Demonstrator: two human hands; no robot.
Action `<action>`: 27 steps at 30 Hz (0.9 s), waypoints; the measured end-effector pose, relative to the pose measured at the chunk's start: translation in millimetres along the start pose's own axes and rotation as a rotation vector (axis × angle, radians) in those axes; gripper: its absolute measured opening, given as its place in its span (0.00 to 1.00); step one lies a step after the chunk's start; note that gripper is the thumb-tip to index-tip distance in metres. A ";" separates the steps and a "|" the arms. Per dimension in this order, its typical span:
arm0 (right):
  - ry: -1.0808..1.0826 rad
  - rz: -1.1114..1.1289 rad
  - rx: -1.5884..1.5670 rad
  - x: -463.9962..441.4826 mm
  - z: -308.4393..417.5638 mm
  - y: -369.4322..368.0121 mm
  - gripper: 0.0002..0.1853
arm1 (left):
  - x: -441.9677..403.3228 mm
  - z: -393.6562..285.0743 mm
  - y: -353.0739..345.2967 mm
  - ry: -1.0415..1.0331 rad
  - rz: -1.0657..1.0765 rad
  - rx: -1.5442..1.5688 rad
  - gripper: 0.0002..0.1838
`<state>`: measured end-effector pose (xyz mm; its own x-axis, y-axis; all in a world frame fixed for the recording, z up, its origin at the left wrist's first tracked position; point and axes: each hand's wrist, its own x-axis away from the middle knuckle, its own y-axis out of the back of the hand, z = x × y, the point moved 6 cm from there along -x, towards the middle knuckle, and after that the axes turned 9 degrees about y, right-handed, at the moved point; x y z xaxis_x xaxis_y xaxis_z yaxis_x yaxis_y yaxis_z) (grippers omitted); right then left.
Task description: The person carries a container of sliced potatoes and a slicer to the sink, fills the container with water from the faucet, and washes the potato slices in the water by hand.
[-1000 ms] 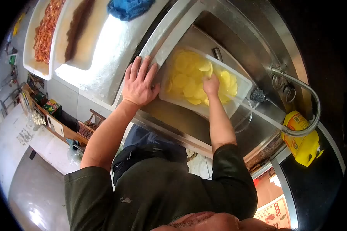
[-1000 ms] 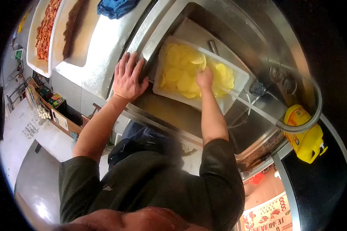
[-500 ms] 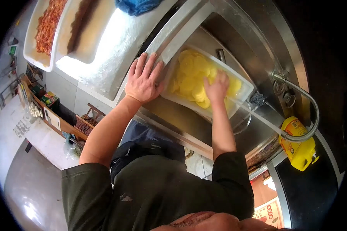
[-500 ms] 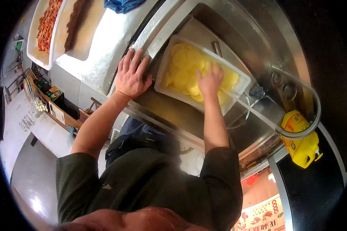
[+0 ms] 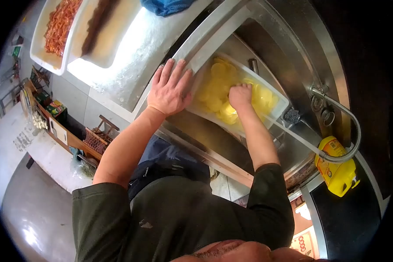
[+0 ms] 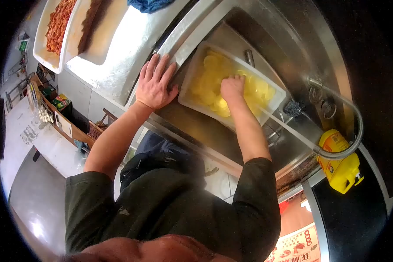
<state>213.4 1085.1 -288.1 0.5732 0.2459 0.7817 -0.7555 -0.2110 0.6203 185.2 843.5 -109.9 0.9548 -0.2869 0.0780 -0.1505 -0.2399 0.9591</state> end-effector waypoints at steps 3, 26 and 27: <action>0.197 -0.313 0.086 -25.6 24.2 7.5 0.31 | -0.9 -0.4 2.0 -0.001 0.011 0.001 0.34; 0.349 -0.271 -0.134 -20.8 53.2 -21.5 0.23 | -1.7 3.6 -0.3 0.000 0.023 -0.018 0.35; 0.342 -0.128 -0.128 -21.3 53.0 -34.6 0.23 | -1.1 2.3 -0.2 -0.003 0.028 -0.021 0.35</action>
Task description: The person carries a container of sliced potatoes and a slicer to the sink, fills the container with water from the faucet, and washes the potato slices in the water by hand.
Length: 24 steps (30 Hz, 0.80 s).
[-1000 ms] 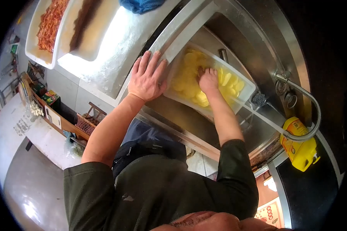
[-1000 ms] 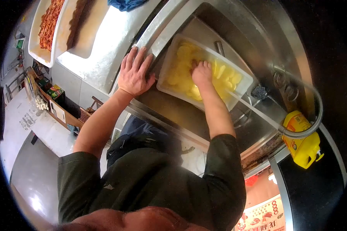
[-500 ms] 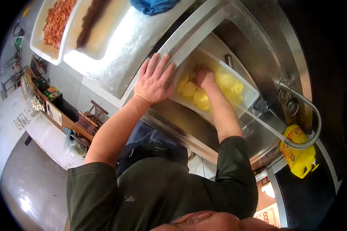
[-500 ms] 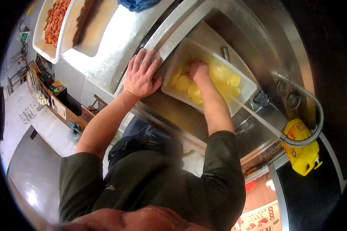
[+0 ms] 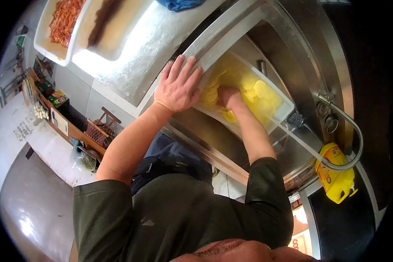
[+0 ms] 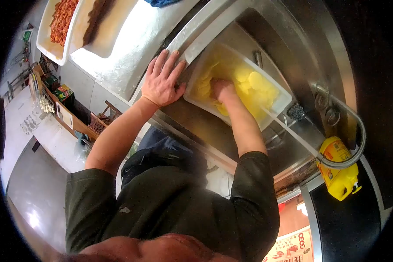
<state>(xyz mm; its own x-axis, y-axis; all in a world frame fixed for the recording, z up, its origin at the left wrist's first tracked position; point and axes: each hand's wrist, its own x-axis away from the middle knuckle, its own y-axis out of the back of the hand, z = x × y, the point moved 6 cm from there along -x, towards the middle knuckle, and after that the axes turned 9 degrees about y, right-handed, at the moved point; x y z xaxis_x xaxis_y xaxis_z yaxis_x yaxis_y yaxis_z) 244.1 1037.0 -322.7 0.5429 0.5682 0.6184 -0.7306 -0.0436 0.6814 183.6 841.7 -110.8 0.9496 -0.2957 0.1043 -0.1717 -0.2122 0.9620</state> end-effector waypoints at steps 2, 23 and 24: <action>0.008 0.156 -0.017 -2.2 -8.5 -9.0 0.22 | -1.7 1.4 -0.3 0.002 0.001 0.005 0.34; 0.154 0.101 0.246 -19.6 27.9 -11.5 0.30 | 0.1 -2.0 1.3 0.000 -0.052 0.016 0.34; 0.159 0.063 0.287 -20.1 23.1 -9.0 0.27 | -0.5 -2.0 2.3 0.003 -0.062 0.010 0.33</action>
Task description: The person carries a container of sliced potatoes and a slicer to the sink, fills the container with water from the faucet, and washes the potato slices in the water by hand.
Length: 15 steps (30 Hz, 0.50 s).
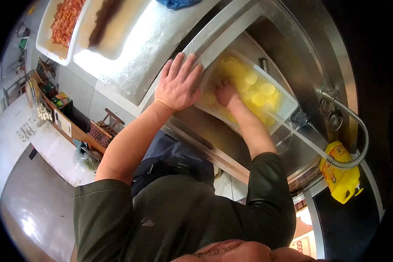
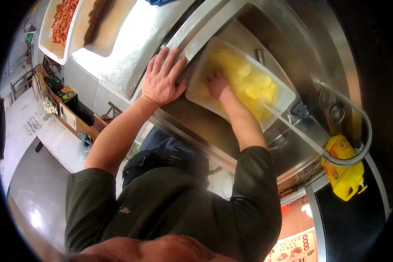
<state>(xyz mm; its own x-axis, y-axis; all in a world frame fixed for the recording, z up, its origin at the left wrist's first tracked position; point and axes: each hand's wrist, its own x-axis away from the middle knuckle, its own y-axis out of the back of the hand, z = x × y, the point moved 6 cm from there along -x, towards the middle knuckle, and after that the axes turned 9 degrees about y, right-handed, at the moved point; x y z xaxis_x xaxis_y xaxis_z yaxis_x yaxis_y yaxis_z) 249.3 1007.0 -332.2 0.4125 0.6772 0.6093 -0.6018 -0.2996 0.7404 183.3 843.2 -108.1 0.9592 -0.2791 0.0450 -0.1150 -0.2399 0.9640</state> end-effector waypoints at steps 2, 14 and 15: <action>-0.003 -0.061 0.084 7.7 -9.2 0.4 0.23 | 1.9 -0.1 2.3 0.003 -0.011 0.003 0.32; -0.694 -0.462 -0.876 122.0 -107.2 -0.6 0.32 | 3.4 1.6 -2.7 -0.007 0.039 -0.009 0.33; -0.595 -0.453 -0.873 121.7 -98.5 -5.0 0.33 | 4.1 1.2 -3.2 -0.002 0.049 -0.011 0.34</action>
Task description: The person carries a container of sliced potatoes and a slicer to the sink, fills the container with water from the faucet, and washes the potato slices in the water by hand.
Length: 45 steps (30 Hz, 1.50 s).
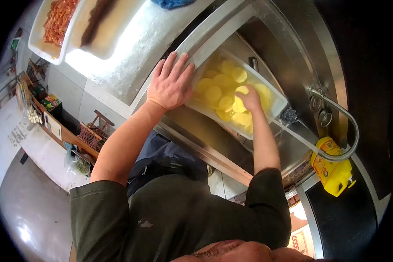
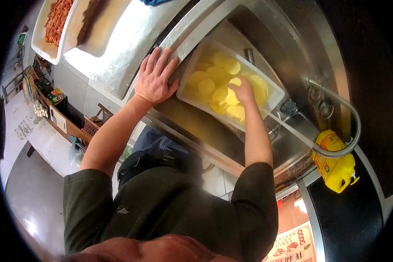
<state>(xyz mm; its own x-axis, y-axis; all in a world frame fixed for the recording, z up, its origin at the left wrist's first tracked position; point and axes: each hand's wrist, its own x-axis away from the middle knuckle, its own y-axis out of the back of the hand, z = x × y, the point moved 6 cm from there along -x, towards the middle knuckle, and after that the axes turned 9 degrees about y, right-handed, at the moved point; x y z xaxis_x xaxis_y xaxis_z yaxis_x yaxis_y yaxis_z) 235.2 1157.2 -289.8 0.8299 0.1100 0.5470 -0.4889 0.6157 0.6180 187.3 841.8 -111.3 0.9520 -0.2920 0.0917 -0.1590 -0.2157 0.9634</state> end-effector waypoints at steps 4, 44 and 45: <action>0.255 0.004 0.261 20.3 14.2 -17.2 0.32 | -1.0 -0.5 -0.6 0.010 0.009 -0.005 0.34; -0.039 -0.301 -0.109 32.9 -22.6 -26.9 0.29 | -1.5 -7.1 3.0 0.014 -0.072 -0.018 0.34; -0.043 -0.270 -0.076 34.0 -21.1 -32.0 0.28 | -1.2 -7.8 3.1 0.014 -0.070 -0.015 0.33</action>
<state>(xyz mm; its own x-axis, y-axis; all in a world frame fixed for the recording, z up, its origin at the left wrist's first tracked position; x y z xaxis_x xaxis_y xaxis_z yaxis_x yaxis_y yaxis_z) 284.8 1157.7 -302.8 0.9144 -0.0981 0.3928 -0.2290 0.6748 0.7016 187.6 848.7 -106.5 0.9642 -0.2636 0.0278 -0.0883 -0.2206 0.9714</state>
